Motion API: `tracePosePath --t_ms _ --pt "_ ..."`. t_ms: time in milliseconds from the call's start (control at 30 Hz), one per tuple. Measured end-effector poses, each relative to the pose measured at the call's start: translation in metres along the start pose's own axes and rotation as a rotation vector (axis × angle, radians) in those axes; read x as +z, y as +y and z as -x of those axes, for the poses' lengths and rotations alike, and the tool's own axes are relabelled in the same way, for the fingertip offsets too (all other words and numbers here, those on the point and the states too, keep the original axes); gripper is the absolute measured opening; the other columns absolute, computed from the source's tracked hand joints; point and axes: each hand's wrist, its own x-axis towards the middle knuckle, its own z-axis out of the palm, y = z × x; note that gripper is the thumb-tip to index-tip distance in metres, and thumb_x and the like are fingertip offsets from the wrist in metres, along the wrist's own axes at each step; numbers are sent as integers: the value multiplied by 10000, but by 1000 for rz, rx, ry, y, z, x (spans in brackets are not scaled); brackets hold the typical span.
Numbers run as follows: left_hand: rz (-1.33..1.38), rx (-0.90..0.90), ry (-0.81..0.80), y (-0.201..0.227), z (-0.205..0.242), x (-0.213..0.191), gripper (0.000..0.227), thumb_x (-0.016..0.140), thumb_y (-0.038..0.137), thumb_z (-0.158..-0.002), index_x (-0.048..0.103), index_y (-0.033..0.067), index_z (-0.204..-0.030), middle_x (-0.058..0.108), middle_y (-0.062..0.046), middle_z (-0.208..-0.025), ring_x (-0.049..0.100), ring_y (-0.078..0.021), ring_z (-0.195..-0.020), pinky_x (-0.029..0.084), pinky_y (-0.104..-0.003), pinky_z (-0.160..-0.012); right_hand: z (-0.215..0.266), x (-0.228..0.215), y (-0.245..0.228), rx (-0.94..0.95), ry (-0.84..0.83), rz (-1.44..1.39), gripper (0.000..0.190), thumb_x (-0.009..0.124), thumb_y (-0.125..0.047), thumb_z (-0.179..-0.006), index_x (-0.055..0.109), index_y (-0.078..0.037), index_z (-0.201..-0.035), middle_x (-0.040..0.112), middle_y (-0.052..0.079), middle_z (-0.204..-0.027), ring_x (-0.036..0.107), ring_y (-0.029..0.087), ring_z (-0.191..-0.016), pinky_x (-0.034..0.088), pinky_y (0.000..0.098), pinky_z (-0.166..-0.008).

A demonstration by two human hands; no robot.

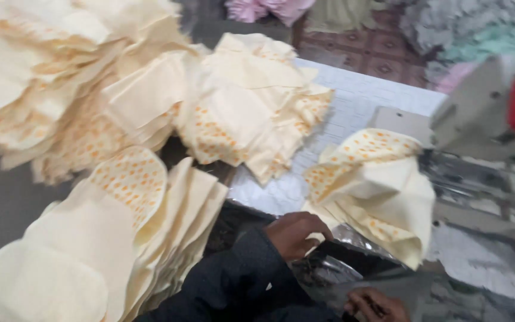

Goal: Trimming excess threads and fabric from baby clothes using small scissors at a sewing workstation.

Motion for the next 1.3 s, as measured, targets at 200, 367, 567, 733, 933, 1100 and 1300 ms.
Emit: tracePosePath --t_ms 200,367,567,733,933,1100,1300 --pt "268 101 120 7 -76 30 387 549 -34 -786 677 156 -1098 709 -70 -1098 693 -278 -1038 568 -383 -941 25 -62 -54 -216 672 102 227 628 -204 -1044 800 -113 -926 798 -21 -911 686 68 -866 497 248 -818" --pt "239 138 216 11 -89 43 656 474 -87 -638 625 87 -1252 642 -132 -1304 586 -336 -1273 482 -444 -1106 -6 -85 -103 -674 692 322 430 835 -184 -829 662 -62 -1203 719 127 -1254 659 295 -1216 505 415 -1062" --pt "101 278 71 -8 -109 52 771 748 94 -715 538 143 -1456 628 -104 -1350 573 -367 -1305 338 -564 -1174 -47 -70 -108 -969 604 752 407 630 -24 -746 782 -176 -1091 749 27 -1016 643 255 -815 519 313 -526" --pt "-466 474 8 -29 -73 -10 419 716 190 -530 685 256 -942 639 79 -816 575 -249 -922 292 -503 -821 22 -79 -149 -897 278 80 144 743 -193 -898 769 -91 -998 791 29 -876 711 153 -725 482 341 -718" --pt "-630 445 91 54 16 -75 260 397 -1 -857 565 193 -820 494 7 -769 537 -221 -716 298 -446 -754 40 -61 -80 -353 -161 -327 283 889 -55 -806 870 -150 -1072 694 58 -788 553 218 -608 427 391 -536" --pt "-569 461 73 37 45 -56 183 499 87 -967 552 179 -818 596 2 -911 651 -214 -929 366 -381 -732 -28 -93 -96 -343 327 -311 259 670 -194 -936 744 -76 -1153 796 97 -1112 671 159 -827 539 301 -770" --pt "-296 349 4 25 61 -60 232 504 83 -984 616 135 -788 677 -58 -1065 657 -247 -985 528 -286 -866 -101 -75 -100 -105 388 -705 197 755 -247 -922 746 -83 -1030 720 7 -917 636 106 -826 505 295 -690"
